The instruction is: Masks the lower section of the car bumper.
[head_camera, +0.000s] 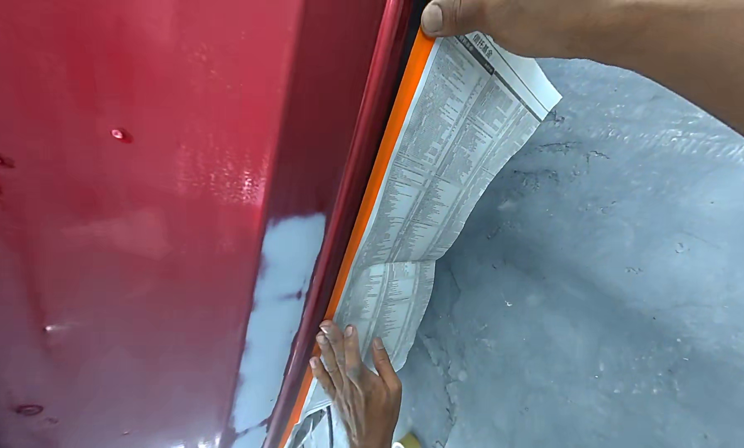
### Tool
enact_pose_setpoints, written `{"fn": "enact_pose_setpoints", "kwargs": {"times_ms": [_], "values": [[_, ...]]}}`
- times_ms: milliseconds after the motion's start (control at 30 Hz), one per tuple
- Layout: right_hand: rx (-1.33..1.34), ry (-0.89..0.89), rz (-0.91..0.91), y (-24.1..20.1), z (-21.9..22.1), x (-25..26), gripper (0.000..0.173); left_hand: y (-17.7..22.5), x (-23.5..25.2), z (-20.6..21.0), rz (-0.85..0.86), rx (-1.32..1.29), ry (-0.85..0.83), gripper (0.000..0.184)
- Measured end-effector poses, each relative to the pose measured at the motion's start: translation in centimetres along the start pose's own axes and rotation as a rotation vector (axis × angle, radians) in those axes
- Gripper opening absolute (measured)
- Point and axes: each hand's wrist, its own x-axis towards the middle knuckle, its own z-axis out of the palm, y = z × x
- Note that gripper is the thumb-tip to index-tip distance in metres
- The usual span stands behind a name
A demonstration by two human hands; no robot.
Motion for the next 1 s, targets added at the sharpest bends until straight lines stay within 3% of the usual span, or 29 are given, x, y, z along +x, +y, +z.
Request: {"fn": "enact_pose_setpoints", "kwargs": {"times_ms": [1000], "values": [[-0.142,0.052,-0.168,0.4,-0.5,0.8,0.027,3.8,6.8,1.3,0.141,-0.061,0.064,0.049]]}}
